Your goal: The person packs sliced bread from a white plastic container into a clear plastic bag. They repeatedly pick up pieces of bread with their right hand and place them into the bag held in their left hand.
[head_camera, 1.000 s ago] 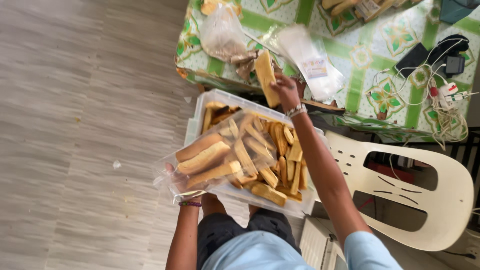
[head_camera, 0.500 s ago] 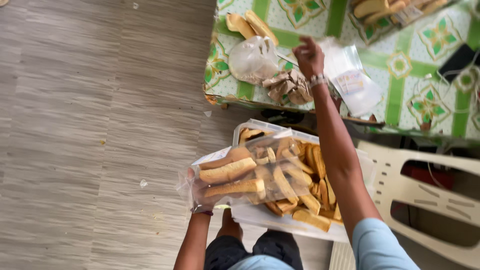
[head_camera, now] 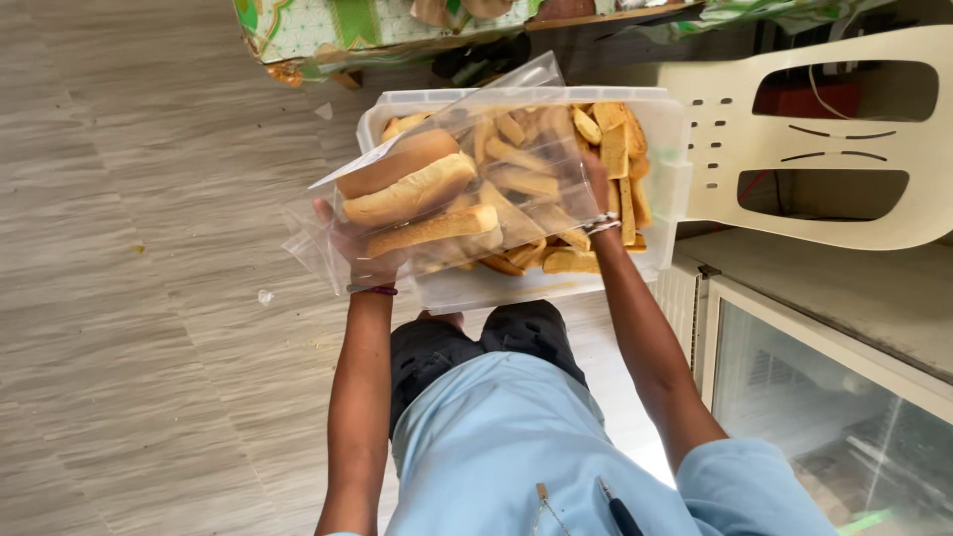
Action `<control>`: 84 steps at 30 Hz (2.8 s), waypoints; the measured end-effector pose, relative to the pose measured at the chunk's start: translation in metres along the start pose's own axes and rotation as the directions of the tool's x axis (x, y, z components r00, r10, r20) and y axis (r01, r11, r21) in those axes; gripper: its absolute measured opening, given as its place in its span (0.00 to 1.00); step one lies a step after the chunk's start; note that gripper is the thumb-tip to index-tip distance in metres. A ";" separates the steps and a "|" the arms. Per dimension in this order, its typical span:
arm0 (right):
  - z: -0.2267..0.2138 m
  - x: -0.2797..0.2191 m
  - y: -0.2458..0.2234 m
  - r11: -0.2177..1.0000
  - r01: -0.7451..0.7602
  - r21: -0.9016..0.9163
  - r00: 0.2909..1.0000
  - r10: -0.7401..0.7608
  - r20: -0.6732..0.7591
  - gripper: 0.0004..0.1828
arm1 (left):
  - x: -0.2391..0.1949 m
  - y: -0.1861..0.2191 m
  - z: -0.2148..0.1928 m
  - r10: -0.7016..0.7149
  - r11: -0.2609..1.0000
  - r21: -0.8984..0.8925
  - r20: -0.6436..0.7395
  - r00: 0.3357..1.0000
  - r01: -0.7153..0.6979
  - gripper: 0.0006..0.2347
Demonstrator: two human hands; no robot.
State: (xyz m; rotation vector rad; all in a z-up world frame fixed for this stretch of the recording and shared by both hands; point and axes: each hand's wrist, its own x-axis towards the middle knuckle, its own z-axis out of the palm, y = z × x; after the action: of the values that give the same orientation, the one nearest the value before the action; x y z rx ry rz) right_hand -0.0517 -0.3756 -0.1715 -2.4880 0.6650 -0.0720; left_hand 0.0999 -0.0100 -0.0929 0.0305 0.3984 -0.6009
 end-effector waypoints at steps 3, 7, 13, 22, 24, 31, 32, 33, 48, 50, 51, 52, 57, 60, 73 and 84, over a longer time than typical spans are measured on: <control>0.025 0.000 -0.007 0.942 -0.051 0.331 0.973 -0.027 0.229 0.32 | -0.002 -0.013 0.014 -0.017 0.992 0.125 0.013 1.000 0.015 0.40; 0.024 0.004 -0.033 0.927 0.301 -0.222 0.948 -0.264 0.179 0.51 | -0.014 -0.024 0.019 0.062 0.984 0.168 -0.011 0.998 -0.060 0.39; 0.004 0.006 -0.038 0.994 -0.099 0.035 0.879 0.071 0.471 0.38 | -0.029 -0.029 0.017 0.153 0.975 0.158 0.035 0.988 -0.157 0.39; -0.016 -0.026 -0.008 0.951 -0.260 0.166 0.837 0.136 0.530 0.12 | -0.027 -0.048 0.017 0.249 0.952 0.175 0.045 0.968 -0.253 0.40; -0.020 -0.030 -0.007 0.973 -0.133 0.190 0.879 0.027 0.476 0.12 | -0.029 -0.052 0.015 0.243 0.958 0.142 0.065 0.968 -0.250 0.39; -0.026 -0.041 -0.006 0.971 0.035 0.235 0.994 -0.058 0.090 0.14 | -0.032 -0.063 0.021 0.241 0.942 0.224 0.068 0.968 -0.250 0.42; -0.026 -0.040 -0.006 0.974 -0.003 0.224 0.996 -0.017 0.087 0.13 | -0.032 -0.064 0.023 0.232 0.947 0.210 0.071 0.970 -0.242 0.42; -0.026 -0.039 -0.006 0.982 0.022 0.187 0.999 -0.027 0.024 0.14 | -0.033 -0.064 0.026 0.224 0.952 0.195 0.074 0.972 -0.234 0.42; -0.005 -0.050 -0.053 0.909 0.161 -0.386 0.980 -0.102 0.168 0.29 | -0.040 -0.038 0.039 0.200 0.971 0.115 0.100 0.975 -0.211 0.43; -0.001 -0.043 -0.046 0.913 0.144 -0.381 0.970 -0.055 0.235 0.31 | -0.036 -0.037 0.050 0.188 0.970 0.135 0.125 0.974 -0.204 0.44; 0.001 -0.041 -0.043 0.911 0.143 -0.387 0.967 -0.046 0.249 0.30 | -0.035 -0.037 0.056 0.178 0.968 0.149 0.147 0.973 -0.200 0.44; 0.005 -0.038 -0.040 0.909 0.141 -0.393 0.964 -0.036 0.263 0.29 | -0.034 -0.037 0.063 0.162 0.968 0.164 0.167 0.973 -0.189 0.44; 0.017 -0.025 -0.039 0.810 0.182 -0.557 0.983 -0.151 0.101 0.25 | -0.033 -0.032 0.083 0.078 0.968 0.214 0.240 0.968 -0.131 0.45; 0.006 -0.013 -0.036 0.878 0.052 -0.476 0.979 0.050 0.199 0.23 | -0.035 -0.022 0.076 0.079 0.967 0.216 0.240 0.968 -0.133 0.45; 0.105 0.022 -0.043 0.553 -0.500 0.666 0.834 0.100 0.543 0.22 | -0.038 0.010 0.060 0.242 0.948 0.182 0.126 0.962 -0.262 0.44; 0.064 0.014 -0.071 0.702 -0.044 0.711 0.996 -0.024 0.086 0.43 | -0.035 0.002 0.057 0.242 0.964 0.080 0.140 0.960 -0.255 0.43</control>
State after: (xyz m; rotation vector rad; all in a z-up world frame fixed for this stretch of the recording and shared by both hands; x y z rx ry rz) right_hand 0.0041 -0.2993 -0.1889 -1.7128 0.4830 -0.1780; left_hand 0.0949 0.0032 -0.0274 0.1324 0.2341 -0.3701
